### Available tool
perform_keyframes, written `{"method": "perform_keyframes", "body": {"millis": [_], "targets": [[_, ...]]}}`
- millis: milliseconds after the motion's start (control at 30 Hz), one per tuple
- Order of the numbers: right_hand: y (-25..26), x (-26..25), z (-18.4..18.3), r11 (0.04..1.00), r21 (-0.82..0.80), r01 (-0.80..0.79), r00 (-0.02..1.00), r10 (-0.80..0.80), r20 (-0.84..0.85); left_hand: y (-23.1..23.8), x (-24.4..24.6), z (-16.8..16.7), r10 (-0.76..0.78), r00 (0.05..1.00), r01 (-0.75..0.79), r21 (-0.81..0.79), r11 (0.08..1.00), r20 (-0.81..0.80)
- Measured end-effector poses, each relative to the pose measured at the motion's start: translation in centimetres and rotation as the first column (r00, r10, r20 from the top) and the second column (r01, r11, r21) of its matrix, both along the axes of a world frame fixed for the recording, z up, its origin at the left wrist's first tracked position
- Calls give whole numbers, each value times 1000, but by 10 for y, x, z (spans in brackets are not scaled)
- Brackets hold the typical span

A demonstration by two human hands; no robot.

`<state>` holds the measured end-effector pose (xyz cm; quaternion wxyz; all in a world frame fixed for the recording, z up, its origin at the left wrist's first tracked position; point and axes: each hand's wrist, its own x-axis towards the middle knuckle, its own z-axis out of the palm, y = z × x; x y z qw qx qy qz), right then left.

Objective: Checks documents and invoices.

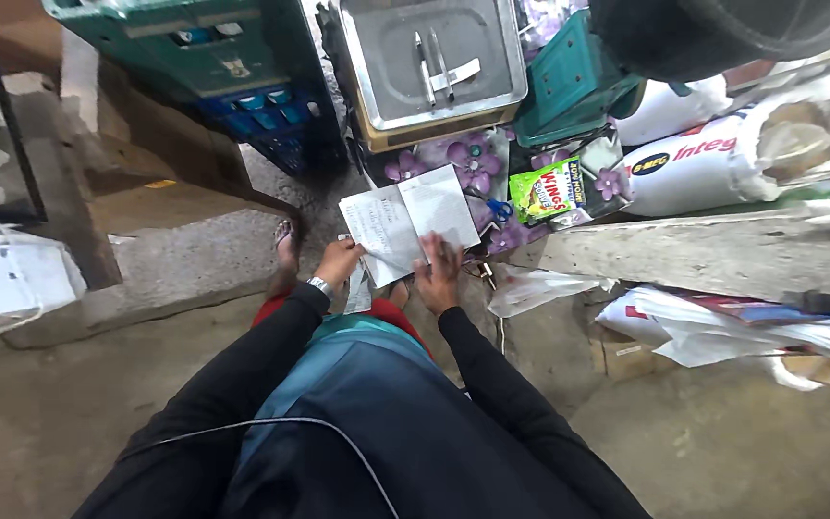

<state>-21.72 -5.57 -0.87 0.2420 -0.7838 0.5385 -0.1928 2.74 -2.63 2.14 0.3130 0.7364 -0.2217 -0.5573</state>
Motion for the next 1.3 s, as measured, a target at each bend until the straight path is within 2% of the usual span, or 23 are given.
{"method": "perform_keyframes", "body": {"millis": [100,167,233,333,400,500,600,633,667,733,800,867,967,1033,1100,1167,1200,1233,1300], "targets": [[-13,-5,-1,917,46,396,903,-380,-200,3,-1,3,49,999,-50,42,998,11],[-24,-10,-5,871,80,486,840,-439,-320,1,-4,14,108,994,-110,120,987,28],[-28,-14,-10,893,48,447,843,-403,-357,-1,-4,22,126,992,-126,164,978,13],[-28,-13,-10,935,-4,354,873,-332,-356,2,1,10,59,998,-59,38,998,2],[-24,-9,-8,956,14,293,916,-277,-289,3,3,3,27,999,-27,-12,1000,-20],[-13,1,-5,998,32,47,993,-43,-114,3,3,1,26,1000,-26,-8,1000,-5],[-2,10,-3,976,11,-217,975,218,-45,2,4,0,13,1000,-13,16,1000,23],[0,10,-4,973,30,-228,973,229,-41,2,4,-1,11,999,-11,11,1000,36],[1,8,-5,985,35,-170,984,172,-45,3,5,-3,11,999,-11,4,1000,48],[-2,1,-7,995,34,94,987,-88,-134,3,5,-5,6,999,-5,-4,1000,46],[-16,-5,-9,932,42,361,906,-339,-253,6,6,-3,-3,999,3,-2,1000,45],[-25,-11,-11,897,54,438,846,-391,-364,17,6,0,-46,996,46,-3,999,75],[-27,-12,-10,953,16,303,883,-274,-382,15,6,0,-65,995,65,8,998,82],[-23,-9,-8,986,30,166,946,-151,-287,7,7,-2,-36,997,35,17,999,63],[-17,-5,-6,998,19,-61,980,64,-187,10,7,1,-37,997,36,21,999,67],[-9,-1,-1,965,11,-264,956,263,-133,18,6,9,-57,995,55,38,998,76],[-7,-1,-1,957,4,-291,952,290,-96,18,5,14,-63,995,59,55,997,77],[-6,-2,-1,968,0,-252,966,252,-62,18,5,14,-56,995,52,55,997,81],[-7,-7,0,1000,19,-10,995,12,-96,14,5,10,-34,996,30,48,998,81]]}}
